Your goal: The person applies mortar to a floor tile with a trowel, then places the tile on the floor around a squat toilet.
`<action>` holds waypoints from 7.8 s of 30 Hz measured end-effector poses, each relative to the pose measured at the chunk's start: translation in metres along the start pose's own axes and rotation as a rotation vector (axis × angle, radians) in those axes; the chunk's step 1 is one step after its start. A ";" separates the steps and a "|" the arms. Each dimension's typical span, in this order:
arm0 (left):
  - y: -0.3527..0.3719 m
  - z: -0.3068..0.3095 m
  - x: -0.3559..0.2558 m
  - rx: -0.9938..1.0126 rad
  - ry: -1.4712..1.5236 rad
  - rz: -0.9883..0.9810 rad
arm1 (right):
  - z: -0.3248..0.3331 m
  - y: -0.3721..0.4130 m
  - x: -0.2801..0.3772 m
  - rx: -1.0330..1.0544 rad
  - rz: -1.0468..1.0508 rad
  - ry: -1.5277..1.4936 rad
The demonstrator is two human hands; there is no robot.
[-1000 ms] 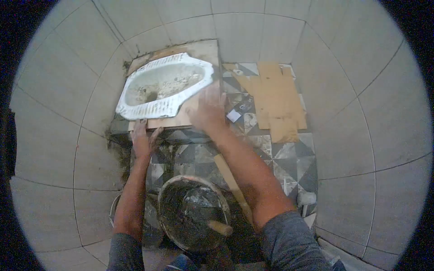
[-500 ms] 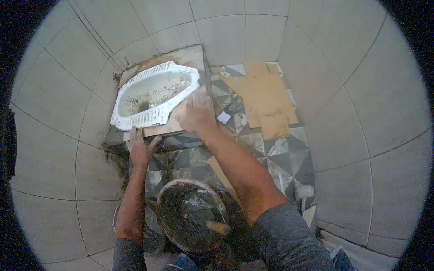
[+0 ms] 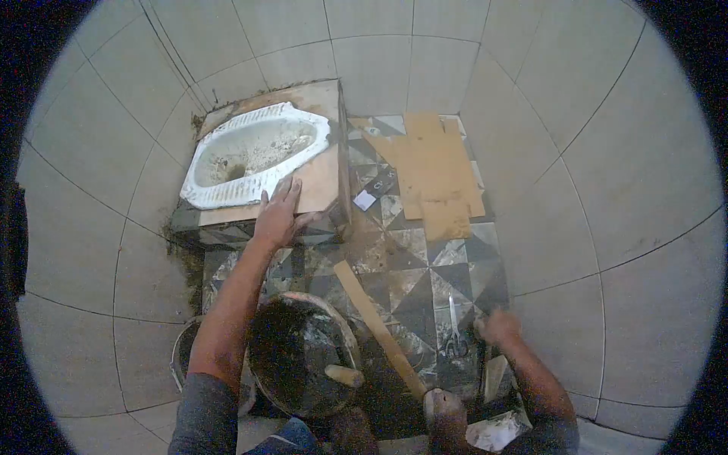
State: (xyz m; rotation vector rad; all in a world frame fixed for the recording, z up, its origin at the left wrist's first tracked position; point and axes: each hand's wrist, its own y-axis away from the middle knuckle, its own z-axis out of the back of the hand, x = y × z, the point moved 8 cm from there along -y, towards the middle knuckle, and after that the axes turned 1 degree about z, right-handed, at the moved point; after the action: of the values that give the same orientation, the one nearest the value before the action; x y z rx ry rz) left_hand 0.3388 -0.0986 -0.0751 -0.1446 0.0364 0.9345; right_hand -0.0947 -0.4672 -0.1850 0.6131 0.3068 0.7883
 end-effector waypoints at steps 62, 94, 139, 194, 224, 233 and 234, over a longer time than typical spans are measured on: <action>-0.004 -0.008 0.017 -0.051 0.038 -0.026 | 0.209 0.006 0.361 -0.610 0.573 -0.415; 0.001 -0.006 0.020 -0.261 0.088 -0.154 | 0.196 -0.006 0.350 -0.782 0.587 -0.263; -0.019 0.000 -0.024 -0.133 0.015 -0.052 | 0.174 0.013 0.320 -0.601 0.595 -0.383; -0.012 0.002 -0.009 -0.109 0.146 0.037 | 0.184 0.026 0.355 -0.652 0.613 -0.376; -0.010 -0.007 -0.005 -0.082 0.155 -0.020 | 0.160 0.029 0.349 -0.638 0.679 -0.490; -0.009 0.000 -0.010 -0.046 0.175 0.008 | 0.164 0.015 0.329 -0.588 0.532 -0.397; -0.009 -0.001 -0.008 -0.060 0.201 0.004 | 0.165 0.019 0.330 -0.631 0.587 -0.473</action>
State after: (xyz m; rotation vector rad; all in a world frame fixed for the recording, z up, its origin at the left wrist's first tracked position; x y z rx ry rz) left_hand 0.3410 -0.1106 -0.0747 -0.2932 0.1944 0.9225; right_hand 0.1953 -0.2782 -0.0548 0.2644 -0.5704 1.1971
